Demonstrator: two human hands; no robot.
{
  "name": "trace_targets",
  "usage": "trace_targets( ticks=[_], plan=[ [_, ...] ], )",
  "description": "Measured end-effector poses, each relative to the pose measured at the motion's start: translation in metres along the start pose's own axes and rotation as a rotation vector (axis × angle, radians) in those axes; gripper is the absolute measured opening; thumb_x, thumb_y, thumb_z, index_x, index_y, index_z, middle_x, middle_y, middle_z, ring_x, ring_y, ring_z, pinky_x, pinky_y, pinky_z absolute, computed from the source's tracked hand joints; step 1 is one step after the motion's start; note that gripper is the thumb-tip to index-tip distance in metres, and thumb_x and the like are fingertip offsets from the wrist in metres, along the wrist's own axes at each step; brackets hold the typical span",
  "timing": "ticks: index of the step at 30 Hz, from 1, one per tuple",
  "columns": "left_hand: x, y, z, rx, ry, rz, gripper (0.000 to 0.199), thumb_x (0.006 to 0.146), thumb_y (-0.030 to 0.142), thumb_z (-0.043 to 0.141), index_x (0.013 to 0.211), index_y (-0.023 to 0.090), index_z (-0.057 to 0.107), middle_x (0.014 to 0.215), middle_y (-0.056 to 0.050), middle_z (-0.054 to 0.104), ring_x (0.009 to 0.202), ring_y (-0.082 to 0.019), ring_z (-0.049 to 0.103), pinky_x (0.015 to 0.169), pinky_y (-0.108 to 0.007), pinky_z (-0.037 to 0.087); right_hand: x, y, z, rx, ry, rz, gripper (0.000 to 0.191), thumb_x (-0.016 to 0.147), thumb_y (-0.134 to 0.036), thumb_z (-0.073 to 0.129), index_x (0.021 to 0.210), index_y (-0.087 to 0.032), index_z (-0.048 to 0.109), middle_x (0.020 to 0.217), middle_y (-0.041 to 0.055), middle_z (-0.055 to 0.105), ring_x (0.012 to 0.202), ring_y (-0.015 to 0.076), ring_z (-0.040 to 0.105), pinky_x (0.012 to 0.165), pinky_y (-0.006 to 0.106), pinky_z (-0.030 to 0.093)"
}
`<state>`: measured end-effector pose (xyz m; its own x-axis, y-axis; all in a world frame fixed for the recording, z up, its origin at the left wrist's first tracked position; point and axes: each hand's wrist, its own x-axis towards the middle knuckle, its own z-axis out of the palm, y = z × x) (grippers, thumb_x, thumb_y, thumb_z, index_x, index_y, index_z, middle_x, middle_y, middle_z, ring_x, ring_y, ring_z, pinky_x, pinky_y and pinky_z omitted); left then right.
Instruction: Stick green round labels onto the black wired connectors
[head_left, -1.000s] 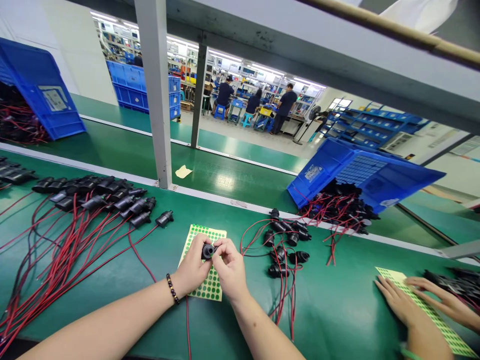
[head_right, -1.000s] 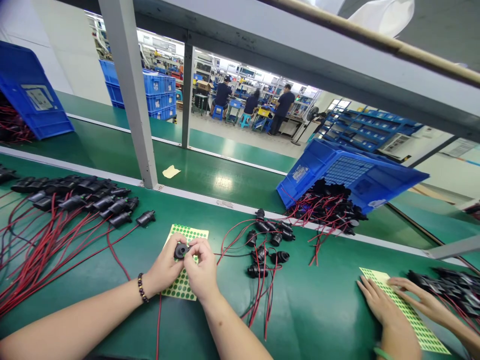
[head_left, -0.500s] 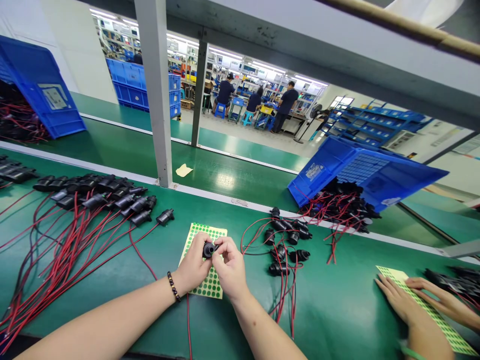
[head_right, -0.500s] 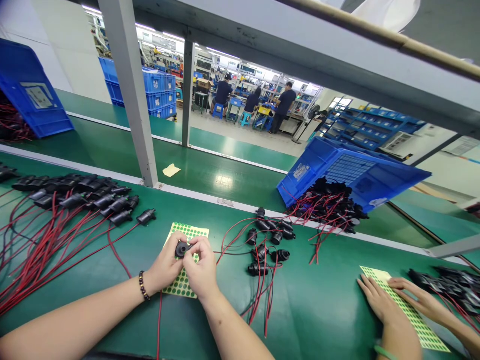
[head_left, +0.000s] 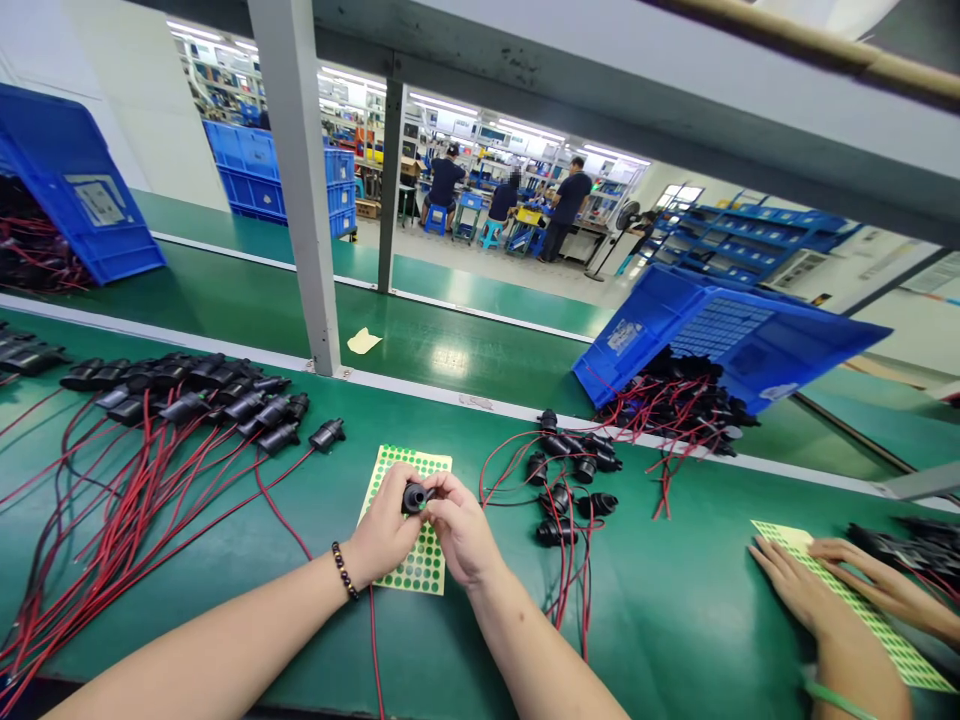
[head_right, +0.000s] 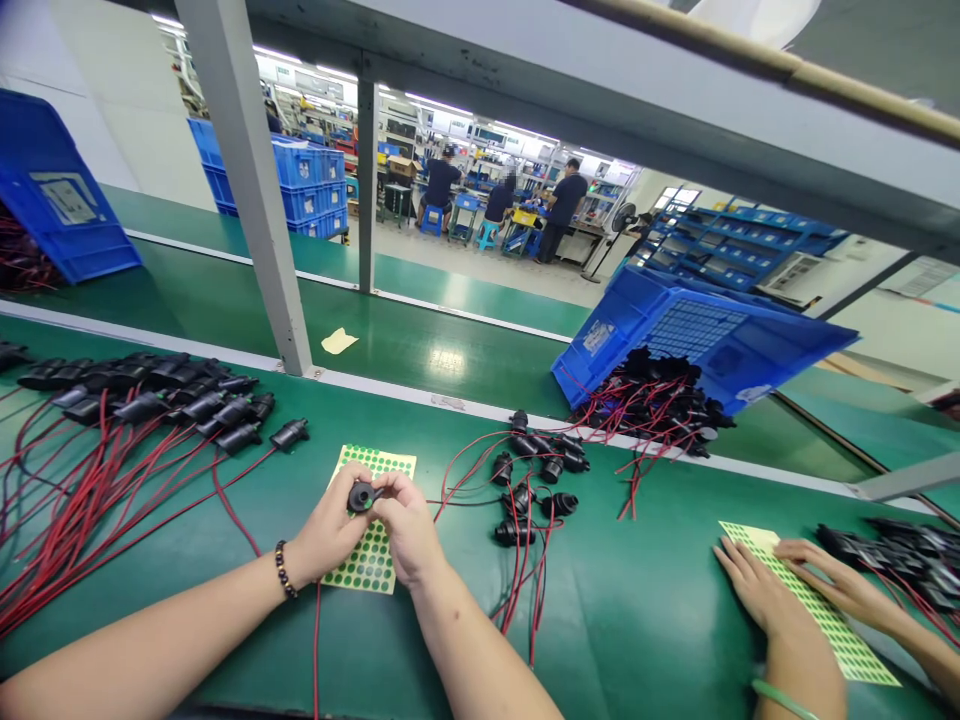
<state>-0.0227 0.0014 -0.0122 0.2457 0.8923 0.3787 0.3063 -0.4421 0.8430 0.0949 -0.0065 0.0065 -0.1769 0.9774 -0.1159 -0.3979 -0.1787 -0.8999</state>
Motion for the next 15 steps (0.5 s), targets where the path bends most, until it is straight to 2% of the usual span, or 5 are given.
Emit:
trace_targets(
  ticks=[8, 15],
  plan=[
    [-0.0009, -0.0012, 0.0024, 0.081, -0.022, 0.073, 0.033, 0.06, 0.0, 0.039, 0.087, 0.018, 0.038, 0.087, -0.004, 0.04, 0.084, -0.019, 0.04, 0.077, -0.035, 0.038, 0.0017, 0.0036, 0.0034, 0.022, 0.034, 0.031, 0.02, 0.051, -0.005, 0.047, 0.066, -0.018, 0.044, 0.063, -0.0055, 0.046, 0.062, 0.0098, 0.04, 0.058, 0.021, 0.03],
    [0.0003, 0.0002, 0.0013, 0.073, -0.021, 0.094, 0.033, 0.057, -0.001, 0.039, 0.084, 0.018, 0.039, 0.084, -0.004, 0.04, 0.081, -0.018, 0.04, 0.074, -0.033, 0.038, 0.0011, -0.0047, 0.0033, 0.099, -0.034, 0.088, 0.018, 0.051, -0.007, 0.05, 0.062, -0.018, 0.041, 0.063, -0.0046, 0.046, 0.06, 0.0104, 0.041, 0.056, 0.021, 0.031]
  ],
)
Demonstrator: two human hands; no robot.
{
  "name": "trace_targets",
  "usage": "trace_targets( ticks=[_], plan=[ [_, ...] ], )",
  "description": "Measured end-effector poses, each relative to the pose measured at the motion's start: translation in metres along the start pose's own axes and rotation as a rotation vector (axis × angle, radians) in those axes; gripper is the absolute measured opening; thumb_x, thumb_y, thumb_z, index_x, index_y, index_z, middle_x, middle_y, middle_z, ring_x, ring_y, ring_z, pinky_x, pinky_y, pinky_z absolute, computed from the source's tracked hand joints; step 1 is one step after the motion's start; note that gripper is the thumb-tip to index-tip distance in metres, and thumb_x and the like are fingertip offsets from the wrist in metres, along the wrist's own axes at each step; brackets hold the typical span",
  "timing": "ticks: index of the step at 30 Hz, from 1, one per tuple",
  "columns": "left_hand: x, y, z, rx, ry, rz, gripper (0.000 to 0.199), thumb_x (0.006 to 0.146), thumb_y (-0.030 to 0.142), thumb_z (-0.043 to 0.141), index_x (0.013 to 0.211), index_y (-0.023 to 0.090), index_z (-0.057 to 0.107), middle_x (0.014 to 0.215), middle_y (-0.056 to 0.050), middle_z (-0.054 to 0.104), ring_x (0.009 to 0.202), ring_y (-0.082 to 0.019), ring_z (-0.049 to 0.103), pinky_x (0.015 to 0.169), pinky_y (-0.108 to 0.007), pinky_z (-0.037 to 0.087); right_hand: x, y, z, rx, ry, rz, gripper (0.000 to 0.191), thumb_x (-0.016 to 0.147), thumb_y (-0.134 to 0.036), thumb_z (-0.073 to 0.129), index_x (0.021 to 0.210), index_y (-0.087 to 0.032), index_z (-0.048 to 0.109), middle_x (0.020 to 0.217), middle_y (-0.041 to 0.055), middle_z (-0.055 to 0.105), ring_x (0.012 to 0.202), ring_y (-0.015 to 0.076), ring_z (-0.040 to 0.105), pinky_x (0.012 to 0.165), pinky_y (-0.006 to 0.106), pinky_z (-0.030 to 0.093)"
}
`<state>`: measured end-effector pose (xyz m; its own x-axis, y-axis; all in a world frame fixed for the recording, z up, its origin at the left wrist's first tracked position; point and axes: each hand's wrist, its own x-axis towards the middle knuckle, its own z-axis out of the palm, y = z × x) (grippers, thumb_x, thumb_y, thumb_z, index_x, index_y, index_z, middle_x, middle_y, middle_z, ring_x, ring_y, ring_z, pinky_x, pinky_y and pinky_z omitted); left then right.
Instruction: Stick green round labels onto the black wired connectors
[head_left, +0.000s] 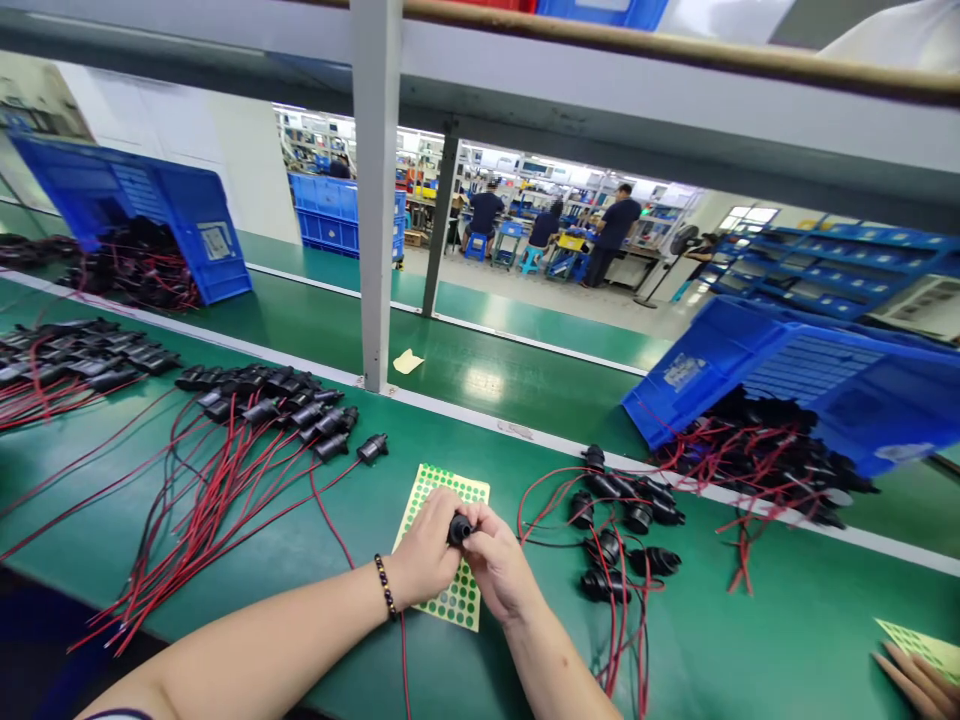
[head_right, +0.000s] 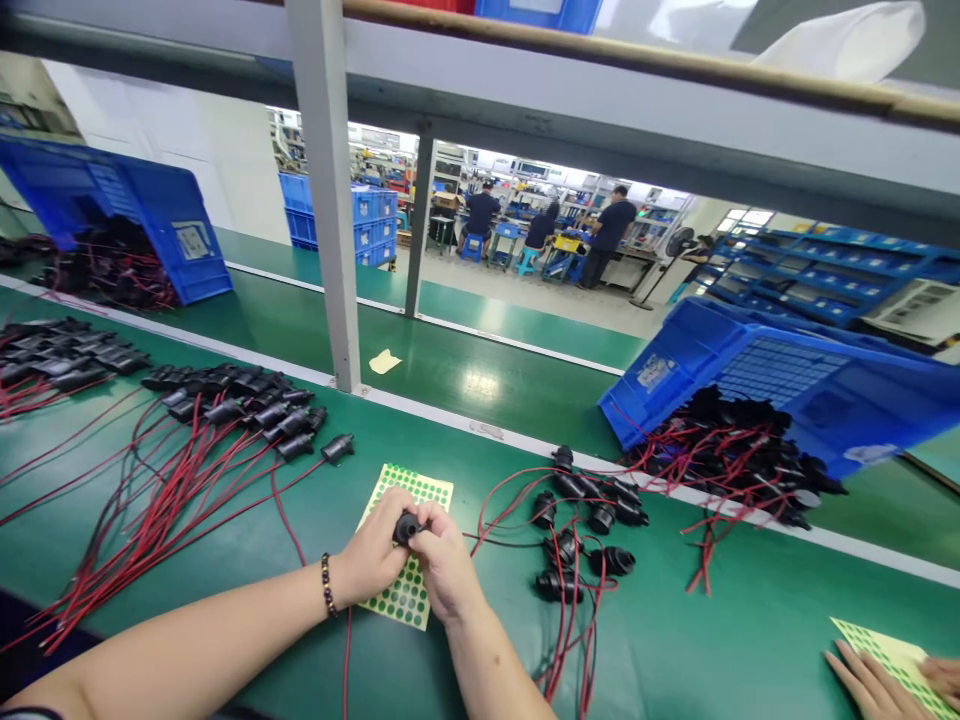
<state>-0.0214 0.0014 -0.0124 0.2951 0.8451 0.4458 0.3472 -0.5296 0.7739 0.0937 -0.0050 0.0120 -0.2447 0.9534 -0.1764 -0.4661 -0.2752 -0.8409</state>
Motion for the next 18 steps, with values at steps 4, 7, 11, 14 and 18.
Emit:
trace_targets(
  ticks=[4, 7, 11, 14, 18],
  plan=[
    [0.002, 0.0, 0.002, -0.018, 0.004, -0.025, 0.032, 0.058, 0.0, 0.041, 0.084, 0.019, 0.039, 0.085, -0.003, 0.041, 0.08, -0.017, 0.041, 0.072, -0.031, 0.038, 0.002, 0.001, -0.006, -0.025, -0.003, 0.021, 0.017, 0.054, -0.01, 0.056, 0.065, -0.018, 0.045, 0.065, -0.0037, 0.05, 0.061, 0.0108, 0.044, 0.056, 0.021, 0.033],
    [0.006, 0.002, 0.0, 0.023, 0.016, -0.058, 0.032, 0.059, 0.002, 0.043, 0.085, 0.019, 0.04, 0.087, -0.003, 0.042, 0.082, -0.017, 0.042, 0.073, -0.031, 0.039, 0.004, 0.003, -0.01, -0.056, 0.047, 0.007, 0.019, 0.058, -0.017, 0.061, 0.073, -0.019, 0.051, 0.068, -0.0029, 0.052, 0.058, 0.0101, 0.045, 0.055, 0.022, 0.035],
    [0.013, 0.002, -0.028, 0.166, 0.072, -0.174, 0.034, 0.062, 0.004, 0.045, 0.092, 0.019, 0.04, 0.088, -0.003, 0.046, 0.081, -0.017, 0.047, 0.074, -0.032, 0.041, 0.006, 0.004, -0.016, -0.202, 0.185, -0.077, 0.026, 0.061, -0.02, 0.065, 0.084, -0.02, 0.052, 0.076, -0.0013, 0.052, 0.067, 0.0117, 0.048, 0.058, 0.023, 0.039],
    [0.01, -0.004, -0.076, 0.303, 0.173, -0.333, 0.029, 0.068, 0.012, 0.048, 0.095, 0.019, 0.039, 0.084, -0.002, 0.05, 0.077, -0.016, 0.051, 0.07, -0.029, 0.042, 0.005, 0.0, -0.019, -0.272, 0.239, -0.133, 0.024, 0.064, -0.022, 0.064, 0.084, -0.019, 0.051, 0.078, -0.0003, 0.051, 0.071, 0.0128, 0.048, 0.059, 0.023, 0.039],
    [-0.004, -0.028, -0.156, 0.594, 0.218, -0.515, 0.027, 0.07, 0.021, 0.051, 0.097, 0.019, 0.044, 0.086, -0.005, 0.058, 0.078, -0.019, 0.056, 0.069, -0.028, 0.042, 0.002, -0.006, -0.018, -0.281, 0.229, -0.147, 0.018, 0.065, -0.023, 0.062, 0.08, -0.02, 0.052, 0.079, 0.0004, 0.051, 0.07, 0.0129, 0.047, 0.057, 0.023, 0.039]
  ],
)
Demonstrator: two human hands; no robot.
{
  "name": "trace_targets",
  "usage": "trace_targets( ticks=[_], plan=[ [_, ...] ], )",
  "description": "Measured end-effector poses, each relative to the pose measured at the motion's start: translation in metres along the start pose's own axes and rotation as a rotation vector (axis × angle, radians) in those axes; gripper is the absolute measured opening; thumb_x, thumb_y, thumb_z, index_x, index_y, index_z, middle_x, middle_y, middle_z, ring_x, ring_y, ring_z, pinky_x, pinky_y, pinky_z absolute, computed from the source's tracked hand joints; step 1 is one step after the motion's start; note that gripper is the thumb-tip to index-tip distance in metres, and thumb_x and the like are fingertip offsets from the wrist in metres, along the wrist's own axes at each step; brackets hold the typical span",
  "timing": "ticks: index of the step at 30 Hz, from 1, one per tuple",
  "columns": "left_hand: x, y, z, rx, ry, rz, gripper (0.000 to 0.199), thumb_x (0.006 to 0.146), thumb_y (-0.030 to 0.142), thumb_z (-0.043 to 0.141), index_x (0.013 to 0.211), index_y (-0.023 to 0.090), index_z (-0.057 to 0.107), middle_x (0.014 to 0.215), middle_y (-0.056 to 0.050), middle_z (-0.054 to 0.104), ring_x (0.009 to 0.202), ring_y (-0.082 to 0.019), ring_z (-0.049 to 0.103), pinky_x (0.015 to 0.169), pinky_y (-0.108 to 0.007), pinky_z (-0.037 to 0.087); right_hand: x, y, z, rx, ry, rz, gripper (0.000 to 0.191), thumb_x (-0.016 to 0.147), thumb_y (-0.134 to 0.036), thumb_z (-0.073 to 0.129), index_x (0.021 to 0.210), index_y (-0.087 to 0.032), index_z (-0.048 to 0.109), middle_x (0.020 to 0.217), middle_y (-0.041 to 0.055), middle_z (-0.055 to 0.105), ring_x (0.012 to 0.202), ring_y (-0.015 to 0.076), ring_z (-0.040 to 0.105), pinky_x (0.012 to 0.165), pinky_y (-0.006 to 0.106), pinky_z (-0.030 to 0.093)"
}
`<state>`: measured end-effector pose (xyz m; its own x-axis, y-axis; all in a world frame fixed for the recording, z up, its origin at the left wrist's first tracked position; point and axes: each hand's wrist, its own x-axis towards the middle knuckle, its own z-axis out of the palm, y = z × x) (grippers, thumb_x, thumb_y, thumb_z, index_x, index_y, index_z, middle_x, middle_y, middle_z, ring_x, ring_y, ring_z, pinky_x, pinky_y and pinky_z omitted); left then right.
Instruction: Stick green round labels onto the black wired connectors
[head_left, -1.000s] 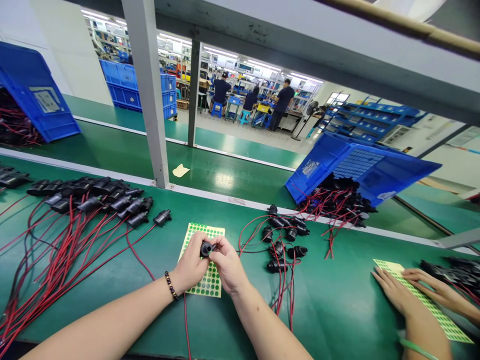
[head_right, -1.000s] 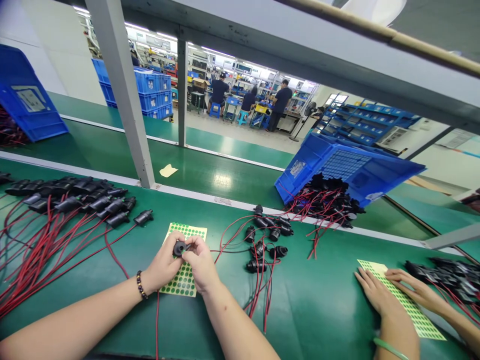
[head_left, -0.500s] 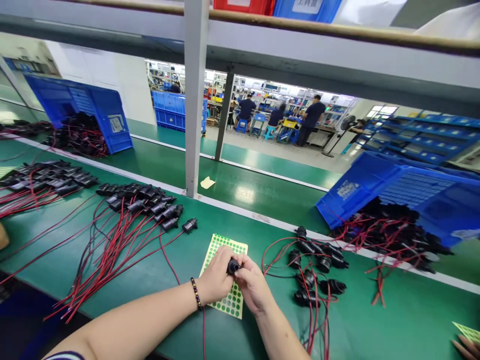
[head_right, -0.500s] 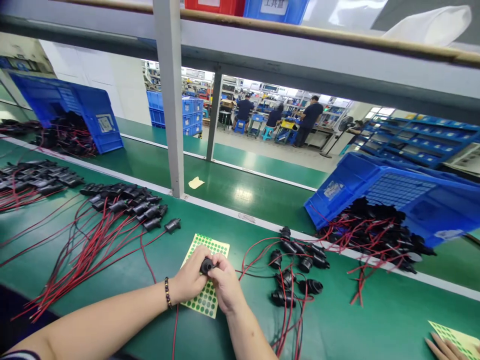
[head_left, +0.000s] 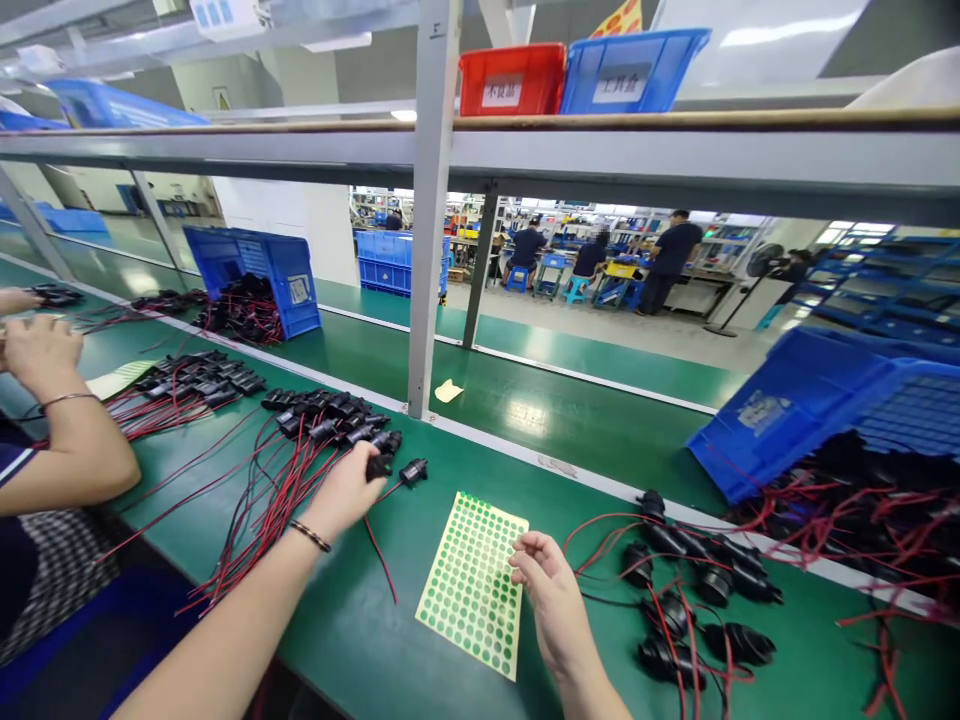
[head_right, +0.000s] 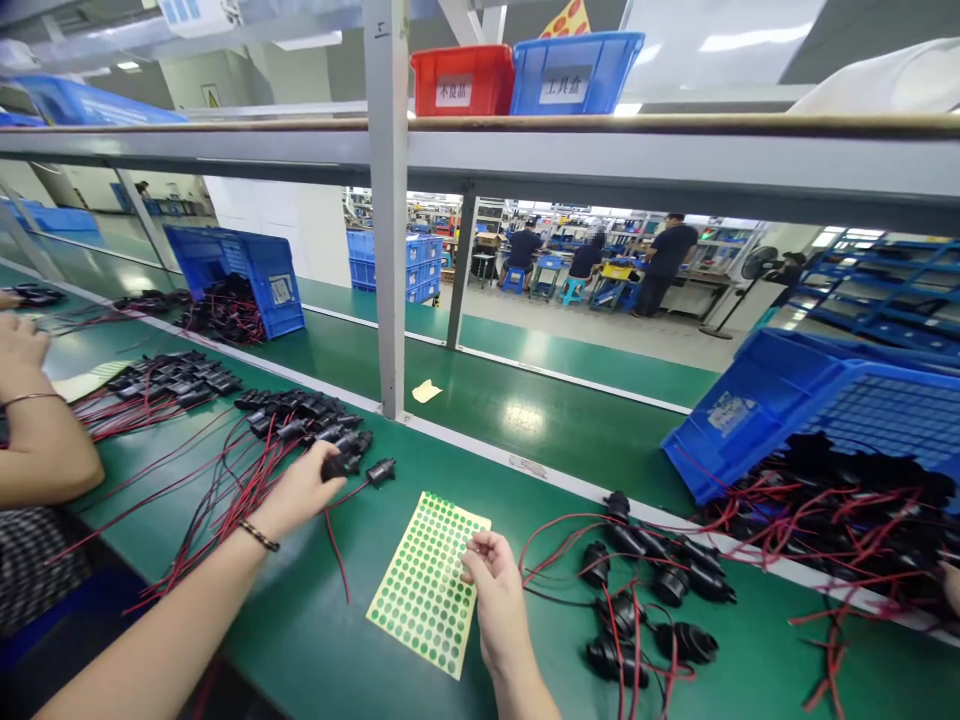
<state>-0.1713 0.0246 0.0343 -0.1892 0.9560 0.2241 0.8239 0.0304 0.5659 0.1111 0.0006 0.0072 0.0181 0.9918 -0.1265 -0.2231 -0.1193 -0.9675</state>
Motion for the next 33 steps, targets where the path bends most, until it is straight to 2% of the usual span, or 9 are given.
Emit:
trace_targets(
  ticks=[5, 9, 11, 15, 19, 22, 25, 28, 33],
  plan=[
    [0.029, -0.062, -0.033, 0.347, -0.055, -0.076, 0.03, 0.071, 0.026, 0.05, 0.1, 0.019, 0.053, 0.093, -0.008, 0.062, 0.087, -0.023, 0.058, 0.075, -0.029, 0.042, -0.002, 0.0, 0.002, -0.035, -0.075, -0.035, 0.014, 0.064, -0.02, 0.062, 0.076, -0.019, 0.055, 0.077, 0.0009, 0.052, 0.064, 0.012, 0.045, 0.057, 0.024, 0.038],
    [0.034, -0.069, -0.034, 0.398, -0.061, -0.077, 0.038, 0.067, 0.029, 0.053, 0.103, 0.015, 0.055, 0.101, -0.014, 0.058, 0.095, -0.029, 0.053, 0.081, -0.038, 0.04, -0.002, 0.003, 0.0, -0.034, -0.086, -0.049, 0.011, 0.064, -0.02, 0.061, 0.074, -0.018, 0.055, 0.07, -0.0002, 0.051, 0.06, 0.0114, 0.045, 0.055, 0.023, 0.037],
    [0.031, -0.059, -0.029, 0.431, -0.006, -0.052, 0.045, 0.07, 0.032, 0.051, 0.11, 0.012, 0.049, 0.103, -0.017, 0.054, 0.097, -0.034, 0.05, 0.079, -0.046, 0.04, -0.003, 0.005, -0.002, -0.039, -0.076, -0.052, 0.009, 0.064, -0.019, 0.058, 0.072, -0.018, 0.054, 0.065, -0.0018, 0.05, 0.057, 0.0103, 0.044, 0.052, 0.022, 0.035],
    [0.02, -0.009, -0.003, 0.392, 0.311, 0.196, 0.042, 0.078, 0.037, 0.043, 0.114, 0.016, 0.044, 0.112, -0.011, 0.048, 0.108, -0.032, 0.04, 0.087, -0.049, 0.035, -0.003, 0.011, -0.002, -0.158, -0.041, -0.101, 0.007, 0.065, -0.015, 0.051, 0.071, -0.017, 0.052, 0.057, -0.0047, 0.045, 0.051, 0.0086, 0.041, 0.051, 0.021, 0.033],
    [-0.005, 0.06, 0.033, 0.119, 0.221, 0.523, 0.031, 0.077, 0.035, 0.046, 0.104, 0.02, 0.052, 0.111, -0.009, 0.049, 0.11, -0.027, 0.04, 0.095, -0.044, 0.03, -0.003, 0.005, -0.003, -0.41, 0.024, -0.243, 0.004, 0.068, -0.016, 0.05, 0.066, -0.017, 0.053, 0.062, -0.0023, 0.049, 0.056, 0.0099, 0.044, 0.054, 0.022, 0.035],
    [-0.02, 0.091, 0.058, -0.011, 0.147, 0.619, 0.026, 0.076, 0.031, 0.048, 0.1, 0.023, 0.055, 0.113, -0.008, 0.049, 0.116, -0.029, 0.034, 0.096, -0.046, 0.029, -0.004, -0.016, -0.017, -0.624, 0.068, -0.37, 0.014, 0.075, -0.023, 0.046, 0.065, -0.018, 0.055, 0.066, 0.0001, 0.052, 0.062, 0.0117, 0.048, 0.058, 0.023, 0.038],
    [-0.025, 0.09, 0.076, -0.118, 0.11, 0.655, 0.021, 0.077, 0.028, 0.048, 0.095, 0.022, 0.058, 0.111, -0.008, 0.05, 0.116, -0.029, 0.035, 0.095, -0.046, 0.03, -0.001, -0.042, -0.049, -1.115, 0.104, -0.373, 0.018, 0.077, -0.026, 0.045, 0.07, -0.019, 0.06, 0.076, 0.0034, 0.058, 0.074, 0.0151, 0.051, 0.07, 0.027, 0.037],
    [-0.022, 0.076, 0.085, -0.162, 0.051, 0.695, 0.019, 0.076, 0.028, 0.049, 0.091, 0.02, 0.059, 0.103, -0.009, 0.053, 0.106, -0.028, 0.043, 0.091, -0.044, 0.034, 0.008, -0.059, -0.089, -1.598, 0.239, -0.117, 0.016, 0.073, -0.021, 0.047, 0.073, -0.015, 0.062, 0.088, 0.0125, 0.06, 0.09, 0.0249, 0.049, 0.079, 0.038, 0.031],
    [-0.02, 0.065, 0.088, -0.164, -0.002, 0.702, 0.021, 0.076, 0.03, 0.05, 0.092, 0.02, 0.059, 0.095, -0.009, 0.056, 0.095, -0.026, 0.049, 0.085, -0.04, 0.038, 0.031, -0.059, -0.124, -1.737, 0.284, 0.078, 0.026, 0.063, -0.013, 0.055, 0.088, -0.012, 0.06, 0.097, 0.0182, 0.058, 0.096, 0.0324, 0.046, 0.078, 0.044, 0.028]
  ],
)
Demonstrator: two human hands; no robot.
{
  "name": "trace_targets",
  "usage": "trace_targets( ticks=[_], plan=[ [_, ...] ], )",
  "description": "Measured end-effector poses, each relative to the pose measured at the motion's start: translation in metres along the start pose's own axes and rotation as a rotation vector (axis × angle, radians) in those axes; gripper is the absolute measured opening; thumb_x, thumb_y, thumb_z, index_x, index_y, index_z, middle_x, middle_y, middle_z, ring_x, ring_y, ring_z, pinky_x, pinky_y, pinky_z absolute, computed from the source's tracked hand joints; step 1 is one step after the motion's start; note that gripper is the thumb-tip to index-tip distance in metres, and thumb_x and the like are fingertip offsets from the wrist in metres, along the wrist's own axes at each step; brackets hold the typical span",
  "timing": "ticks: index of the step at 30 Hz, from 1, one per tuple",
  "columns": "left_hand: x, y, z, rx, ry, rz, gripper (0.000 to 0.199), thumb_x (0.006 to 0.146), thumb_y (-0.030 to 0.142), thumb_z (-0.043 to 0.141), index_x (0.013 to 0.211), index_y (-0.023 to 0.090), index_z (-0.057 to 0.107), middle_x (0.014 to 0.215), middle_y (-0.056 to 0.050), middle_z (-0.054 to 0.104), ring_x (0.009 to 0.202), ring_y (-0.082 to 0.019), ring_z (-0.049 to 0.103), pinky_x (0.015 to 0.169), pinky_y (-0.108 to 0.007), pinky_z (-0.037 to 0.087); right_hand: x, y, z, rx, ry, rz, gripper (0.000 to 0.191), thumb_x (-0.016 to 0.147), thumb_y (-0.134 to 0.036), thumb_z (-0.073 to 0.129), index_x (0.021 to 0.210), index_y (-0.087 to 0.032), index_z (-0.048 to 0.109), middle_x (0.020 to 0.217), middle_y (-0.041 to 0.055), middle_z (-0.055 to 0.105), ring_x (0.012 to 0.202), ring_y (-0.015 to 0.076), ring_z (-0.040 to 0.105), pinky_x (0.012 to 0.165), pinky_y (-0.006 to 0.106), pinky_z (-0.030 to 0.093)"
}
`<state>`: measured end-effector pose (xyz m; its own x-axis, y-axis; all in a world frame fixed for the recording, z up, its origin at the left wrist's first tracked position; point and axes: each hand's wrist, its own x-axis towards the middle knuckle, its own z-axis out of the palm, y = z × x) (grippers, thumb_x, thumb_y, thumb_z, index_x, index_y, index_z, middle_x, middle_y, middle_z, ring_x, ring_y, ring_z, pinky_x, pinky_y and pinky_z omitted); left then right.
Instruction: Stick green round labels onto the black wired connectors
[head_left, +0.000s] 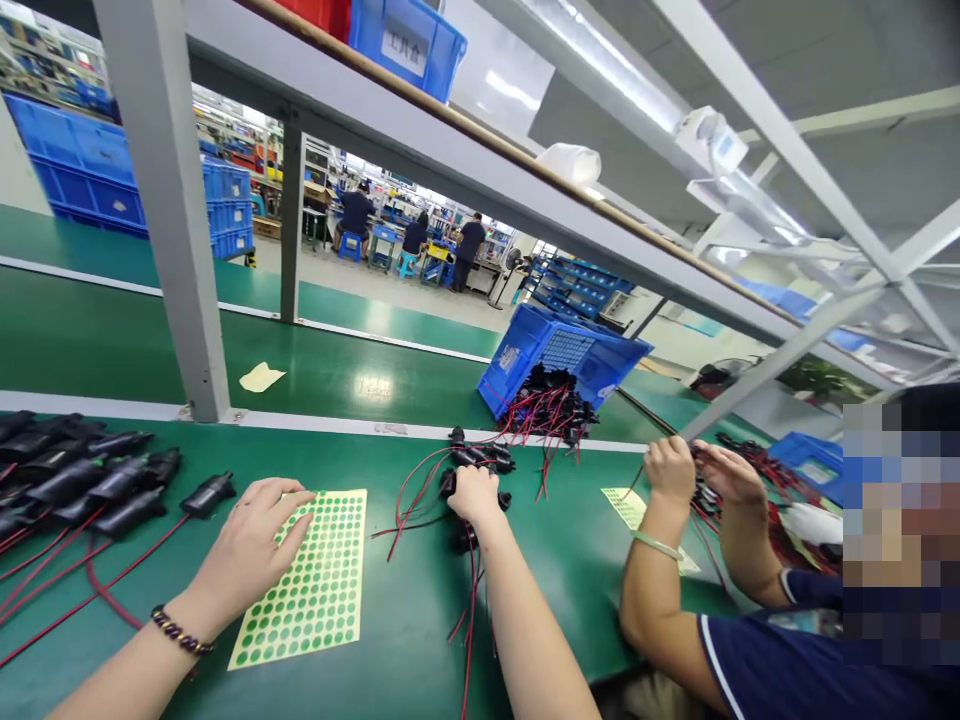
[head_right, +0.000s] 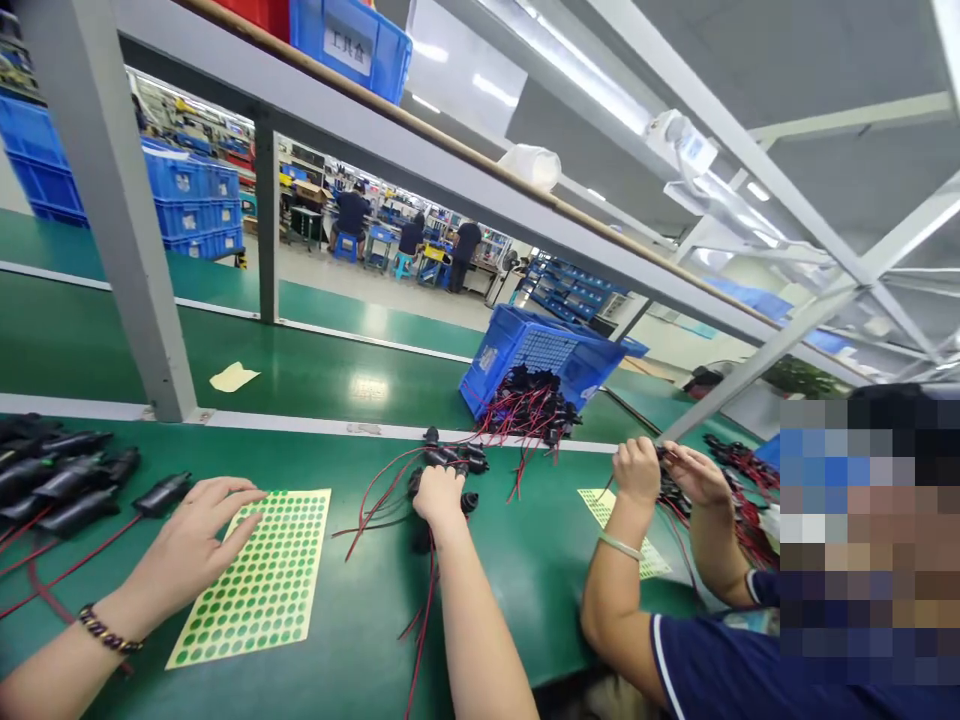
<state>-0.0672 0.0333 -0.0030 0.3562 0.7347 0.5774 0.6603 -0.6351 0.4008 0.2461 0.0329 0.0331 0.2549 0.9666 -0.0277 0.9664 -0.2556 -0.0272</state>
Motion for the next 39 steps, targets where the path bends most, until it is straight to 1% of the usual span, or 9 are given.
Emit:
trace_targets(
  ticks=[7, 11, 15, 18, 22, 25, 28, 35, 39],
  plan=[
    [-0.001, 0.006, -0.008, -0.194, -0.009, -0.133, 0.022, 0.075, 0.039, 0.048, 0.086, 0.024, 0.059, 0.095, -0.007, 0.056, 0.095, -0.028, 0.05, 0.084, -0.042, 0.038, 0.004, -0.007, 0.004, 0.041, -0.075, -0.083, 0.04, 0.059, -0.019, 0.063, 0.098, -0.019, 0.056, 0.1, 0.0102, 0.058, 0.095, 0.0277, 0.048, 0.077, 0.04, 0.03],
    [0.0, 0.021, -0.014, -0.536, -0.196, -0.435, 0.03, 0.071, 0.048, 0.052, 0.09, 0.025, 0.059, 0.099, -0.006, 0.058, 0.092, -0.027, 0.053, 0.08, -0.04, 0.044, -0.013, -0.02, -0.009, 0.131, -0.059, -0.188, 0.041, 0.055, -0.033, 0.07, 0.092, -0.02, 0.06, 0.098, 0.0066, 0.057, 0.095, 0.0248, 0.048, 0.079, 0.036, 0.033],
    [-0.004, 0.038, -0.005, -1.236, -0.421, -0.765, 0.045, 0.073, 0.053, 0.049, 0.106, 0.023, 0.055, 0.099, -0.007, 0.061, 0.096, -0.027, 0.055, 0.081, -0.04, 0.047, -0.045, -0.07, -0.008, 0.614, 0.059, -0.526, 0.061, 0.049, -0.043, 0.074, 0.103, -0.021, 0.055, 0.105, 0.0034, 0.053, 0.097, 0.0172, 0.049, 0.083, 0.027, 0.037],
    [-0.011, 0.035, 0.005, -1.552, -0.463, -0.919, 0.038, 0.077, 0.053, 0.043, 0.097, 0.026, 0.06, 0.089, -0.003, 0.064, 0.084, -0.023, 0.059, 0.073, -0.04, 0.05, -0.066, -0.117, 0.003, 0.84, 0.098, -0.608, 0.061, 0.046, -0.043, 0.076, 0.1, -0.023, 0.057, 0.109, 0.0047, 0.051, 0.101, 0.0192, 0.048, 0.086, 0.031, 0.037],
    [-0.007, 0.014, 0.006, -1.648, -0.362, -1.032, 0.026, 0.078, 0.044, 0.047, 0.086, 0.024, 0.061, 0.068, 0.0, 0.06, 0.06, -0.014, 0.054, 0.055, -0.03, 0.05, -0.068, -0.142, 0.009, 0.95, 0.134, -0.605, 0.063, 0.055, -0.041, 0.072, 0.111, -0.023, 0.051, 0.111, 0.0048, 0.051, 0.105, 0.0193, 0.046, 0.089, 0.032, 0.036],
    [0.003, 0.001, -0.001, -1.733, -0.328, -0.992, 0.015, 0.076, 0.031, 0.053, 0.085, 0.019, 0.058, 0.056, 0.002, 0.048, 0.046, -0.007, 0.044, 0.039, -0.019, 0.041, -0.053, -0.126, 0.006, 1.027, 0.179, -0.449, 0.033, 0.073, -0.034, 0.057, 0.103, -0.022, 0.054, 0.1, 0.0029, 0.056, 0.093, 0.0148, 0.052, 0.08, 0.028, 0.041],
    [0.012, -0.012, -0.002, -1.776, -0.171, -1.039, 0.01, 0.076, 0.024, 0.052, 0.074, 0.015, 0.053, 0.05, 0.005, 0.039, 0.034, -0.002, 0.031, 0.028, -0.012, 0.024, -0.028, -0.107, 0.007, 0.922, 0.234, -0.289, 0.013, 0.076, -0.024, 0.049, 0.085, -0.019, 0.057, 0.084, 0.0017, 0.057, 0.081, 0.0135, 0.054, 0.072, 0.026, 0.042],
    [0.011, -0.027, 0.013, -1.668, -0.088, -1.189, 0.017, 0.075, 0.03, 0.054, 0.07, 0.015, 0.047, 0.047, 0.007, 0.039, 0.03, -0.002, 0.029, 0.028, -0.012, 0.018, -0.002, -0.123, 0.027, 0.598, 0.049, -0.468, 0.012, 0.071, -0.016, 0.05, 0.069, -0.02, 0.061, 0.071, -0.0004, 0.051, 0.066, 0.0114, 0.05, 0.063, 0.023, 0.038],
    [0.009, -0.026, 0.02, -1.619, -0.105, -1.211, 0.021, 0.073, 0.031, 0.057, 0.065, 0.015, 0.045, 0.045, 0.006, 0.042, 0.032, -0.004, 0.035, 0.031, -0.015, 0.027, 0.005, -0.146, 0.036, 0.505, 0.02, -0.499, 0.015, 0.07, -0.016, 0.052, 0.076, -0.022, 0.064, 0.078, 0.0009, 0.052, 0.072, 0.0129, 0.051, 0.067, 0.024, 0.036]
  ],
)
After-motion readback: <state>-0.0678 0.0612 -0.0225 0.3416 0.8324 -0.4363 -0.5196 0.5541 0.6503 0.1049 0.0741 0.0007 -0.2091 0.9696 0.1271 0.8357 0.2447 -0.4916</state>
